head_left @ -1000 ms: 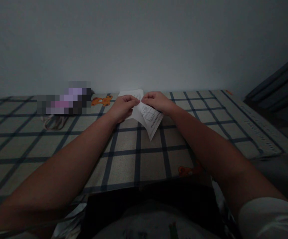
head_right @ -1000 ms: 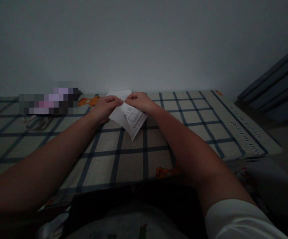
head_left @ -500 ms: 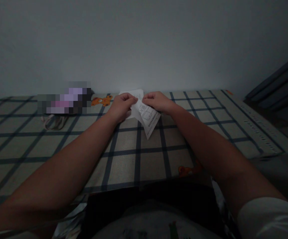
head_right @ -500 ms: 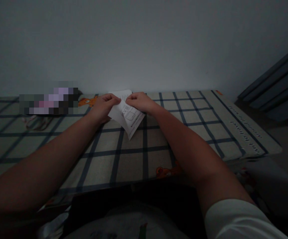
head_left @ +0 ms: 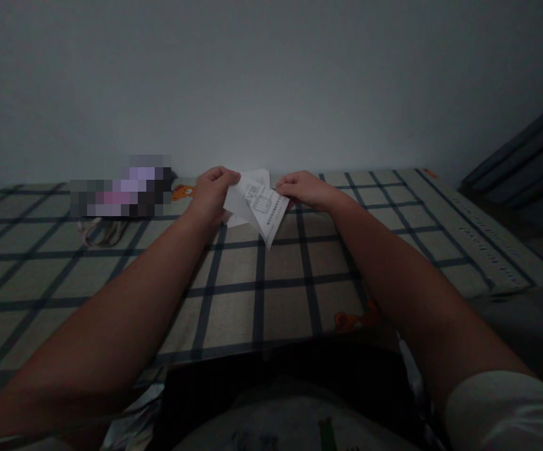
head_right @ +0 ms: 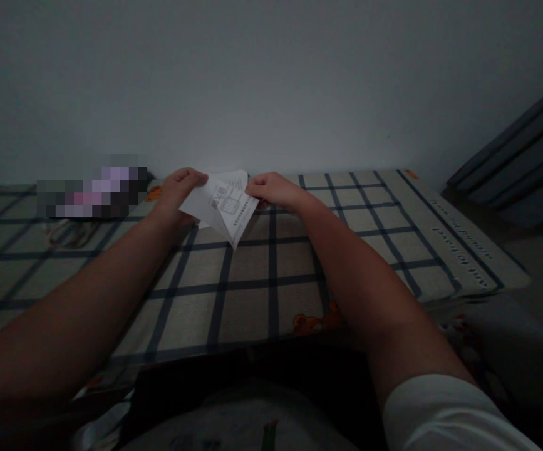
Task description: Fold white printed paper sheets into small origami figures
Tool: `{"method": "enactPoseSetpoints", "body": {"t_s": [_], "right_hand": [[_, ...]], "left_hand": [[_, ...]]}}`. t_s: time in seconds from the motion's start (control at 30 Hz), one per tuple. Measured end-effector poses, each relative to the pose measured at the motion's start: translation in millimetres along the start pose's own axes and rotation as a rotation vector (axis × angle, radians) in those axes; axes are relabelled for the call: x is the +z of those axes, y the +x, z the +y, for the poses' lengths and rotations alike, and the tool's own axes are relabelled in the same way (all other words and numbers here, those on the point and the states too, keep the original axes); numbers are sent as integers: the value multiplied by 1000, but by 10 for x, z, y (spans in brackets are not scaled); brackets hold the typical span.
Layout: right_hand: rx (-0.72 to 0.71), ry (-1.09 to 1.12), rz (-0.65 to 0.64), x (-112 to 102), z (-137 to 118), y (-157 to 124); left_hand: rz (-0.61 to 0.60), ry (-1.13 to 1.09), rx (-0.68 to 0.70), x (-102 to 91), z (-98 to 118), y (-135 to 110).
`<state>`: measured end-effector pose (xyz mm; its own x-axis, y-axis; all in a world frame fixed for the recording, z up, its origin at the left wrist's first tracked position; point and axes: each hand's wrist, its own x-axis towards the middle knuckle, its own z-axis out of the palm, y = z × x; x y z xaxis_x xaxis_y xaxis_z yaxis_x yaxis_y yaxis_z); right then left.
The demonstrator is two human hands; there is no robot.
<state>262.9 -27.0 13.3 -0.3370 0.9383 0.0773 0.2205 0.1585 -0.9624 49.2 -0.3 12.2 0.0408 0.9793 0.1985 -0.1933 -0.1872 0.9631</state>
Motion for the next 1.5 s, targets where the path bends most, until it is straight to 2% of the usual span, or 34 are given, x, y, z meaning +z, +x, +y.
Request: {"method": "enactPoseSetpoints", "body": {"t_s": [0.2, 0.5, 0.6, 0.73, 0.87, 0.97, 1.17, 1.5], "right_hand": [[80, 63, -79, -108, 78, 20], [109, 114, -67, -244, 125, -27], [126, 140, -13, -275, 132, -19], [71, 191, 114, -199, 66, 25], [4, 42, 39, -2, -56, 15], [-49, -74, 26, 98, -110, -21], [-50, -183, 68, 89, -106, -39], [-46, -201, 74, 109, -135, -54]], "left_hand": [[-5, -65, 50, -64, -27, 60], [5, -26, 48, -56, 30, 37], [44, -22, 72, -89, 37, 36], [-3, 99, 12, -26, 75, -61], [-113, 121, 12, 83, 53, -165], [-164, 141, -10, 79, -16, -143], [-203, 72, 9, -36, -159, 14], [-189, 95, -2, 31, -78, -70]]}}
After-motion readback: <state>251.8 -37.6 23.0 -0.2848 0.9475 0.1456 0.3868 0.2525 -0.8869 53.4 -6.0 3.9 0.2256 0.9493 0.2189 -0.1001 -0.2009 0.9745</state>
